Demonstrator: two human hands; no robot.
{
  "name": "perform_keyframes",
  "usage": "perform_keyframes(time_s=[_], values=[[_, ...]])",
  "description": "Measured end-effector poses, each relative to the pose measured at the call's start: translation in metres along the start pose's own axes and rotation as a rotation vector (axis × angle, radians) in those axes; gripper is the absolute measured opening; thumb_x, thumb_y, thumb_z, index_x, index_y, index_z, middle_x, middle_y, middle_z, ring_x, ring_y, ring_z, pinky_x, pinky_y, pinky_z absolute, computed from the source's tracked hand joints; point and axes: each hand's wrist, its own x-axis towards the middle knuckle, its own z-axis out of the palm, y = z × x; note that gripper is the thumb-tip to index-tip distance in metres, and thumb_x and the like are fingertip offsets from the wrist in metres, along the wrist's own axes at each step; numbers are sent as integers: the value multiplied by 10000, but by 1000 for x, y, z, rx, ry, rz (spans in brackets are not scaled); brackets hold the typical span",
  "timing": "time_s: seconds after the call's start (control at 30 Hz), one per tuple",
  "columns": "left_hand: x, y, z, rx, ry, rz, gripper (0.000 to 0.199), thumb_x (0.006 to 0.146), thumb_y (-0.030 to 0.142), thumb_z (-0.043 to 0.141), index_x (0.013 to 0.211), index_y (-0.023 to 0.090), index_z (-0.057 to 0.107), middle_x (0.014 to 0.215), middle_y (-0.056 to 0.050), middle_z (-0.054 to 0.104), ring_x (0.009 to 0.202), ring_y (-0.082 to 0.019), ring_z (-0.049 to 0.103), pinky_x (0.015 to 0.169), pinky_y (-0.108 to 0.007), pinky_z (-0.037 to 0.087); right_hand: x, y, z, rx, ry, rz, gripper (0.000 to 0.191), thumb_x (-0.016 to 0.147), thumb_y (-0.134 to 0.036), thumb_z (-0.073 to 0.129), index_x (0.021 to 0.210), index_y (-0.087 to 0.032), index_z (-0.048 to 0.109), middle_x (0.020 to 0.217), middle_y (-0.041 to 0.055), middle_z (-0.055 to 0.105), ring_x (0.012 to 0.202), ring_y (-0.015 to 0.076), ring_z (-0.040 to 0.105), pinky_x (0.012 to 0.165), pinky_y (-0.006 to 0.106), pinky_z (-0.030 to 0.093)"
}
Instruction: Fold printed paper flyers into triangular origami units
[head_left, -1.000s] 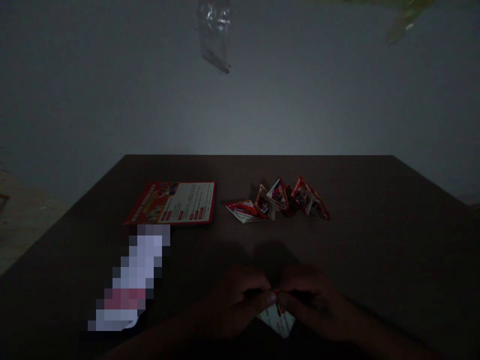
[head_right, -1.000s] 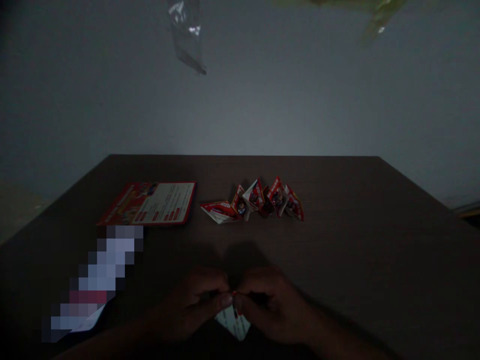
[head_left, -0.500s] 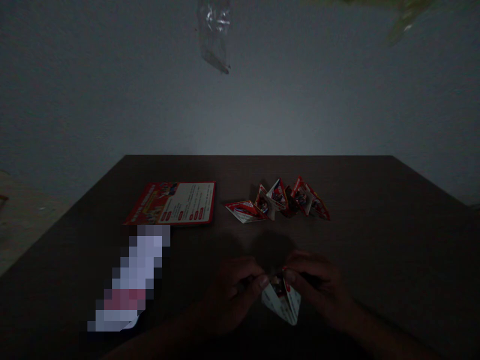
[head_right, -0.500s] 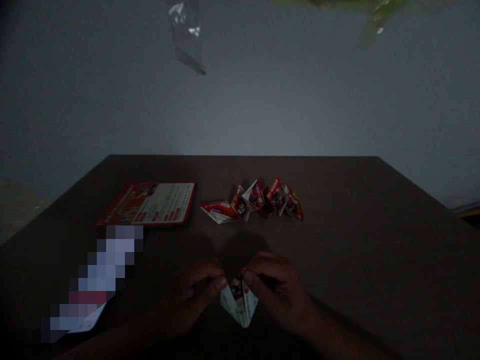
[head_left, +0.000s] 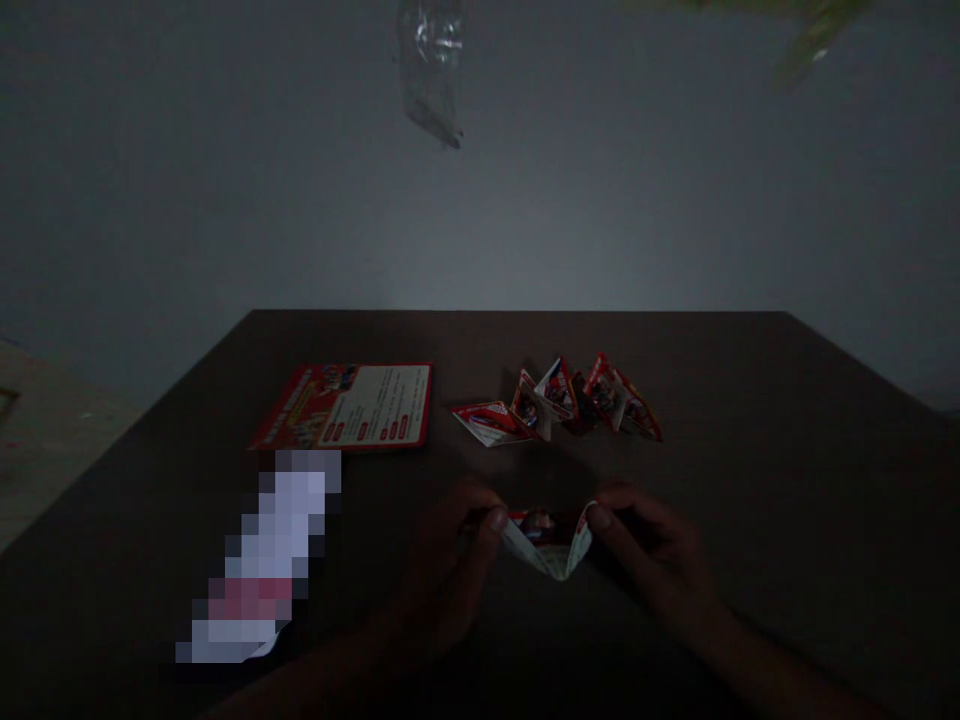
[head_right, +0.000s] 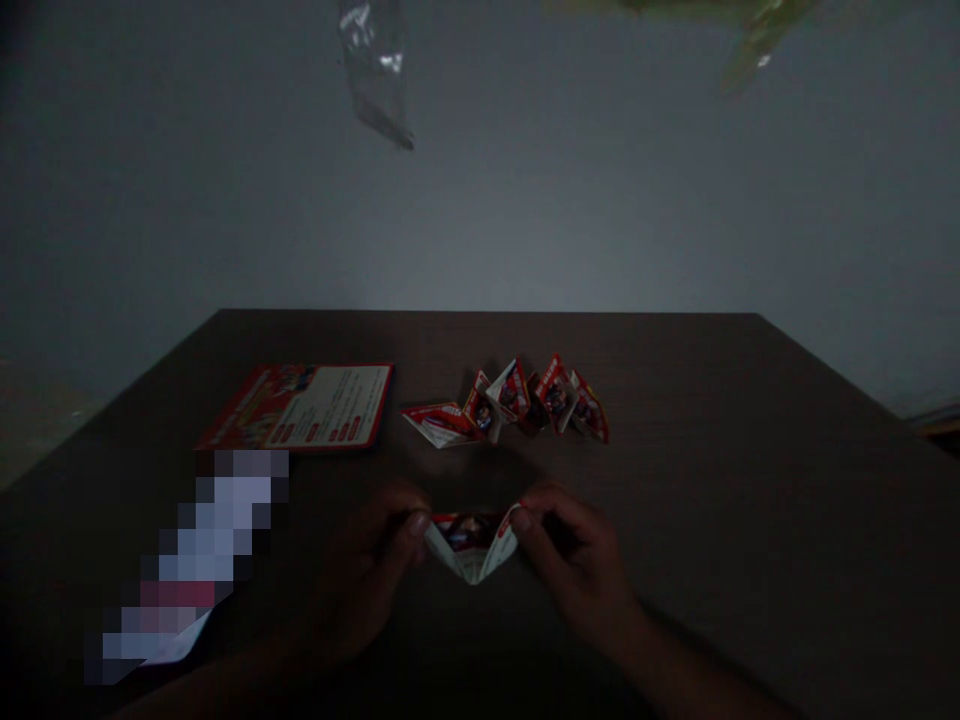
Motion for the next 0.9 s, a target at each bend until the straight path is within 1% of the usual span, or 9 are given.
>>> perform_keyframes(time_s=[0.1,0.2,0.43,0.53,0.63,0.77,0.9], values=[[0,-3,2,-76,54,-30,151,939,248,413,846,195,519,722,28,497,585,-95,477,567,-214,391,-1,1,-1,-12,53,24,114,879,-279,574,805,-208,624,720,0,605,663,135,574,611,229,453],[0,-6,4,-129,98,-44,144,948,263,401,879,200,510,731,29,490,584,-93,478,563,-213,397,-1,2,-1,-3,90,57,118,870,-304,585,817,-208,629,730,5,618,660,142,582,602,230,462],[0,-5,6,-220,159,-115,154,942,326,421,900,203,505,747,26,504,574,-95,481,551,-225,402,-6,10,-1,107,151,140,131,858,-336,602,832,-209,624,716,5,589,625,135,538,530,221,426],[1,-5,6,-229,192,-107,172,937,340,426,880,198,506,749,25,507,565,-93,480,547,-227,399,-7,13,0,141,183,159,132,848,-340,615,848,-208,620,725,7,585,628,136,533,528,226,425],[1,-5,4,-217,170,-87,175,944,328,414,879,196,508,730,30,492,570,-92,477,552,-224,397,-6,11,1,142,193,153,132,843,-340,621,836,-209,627,725,8,592,622,133,535,527,225,428],[0,-5,2,-174,93,-99,173,945,319,407,886,194,510,730,25,486,597,-104,474,576,-233,397,-4,6,1,93,201,114,139,840,-340,620,803,-206,637,717,14,613,636,143,555,543,227,443],[-1,-5,1,-147,26,-95,173,935,313,421,854,190,512,763,8,486,618,-112,462,576,-237,387,-2,5,0,29,156,74,106,848,-311,612,807,-217,634,718,4,614,642,139,569,569,223,451]])
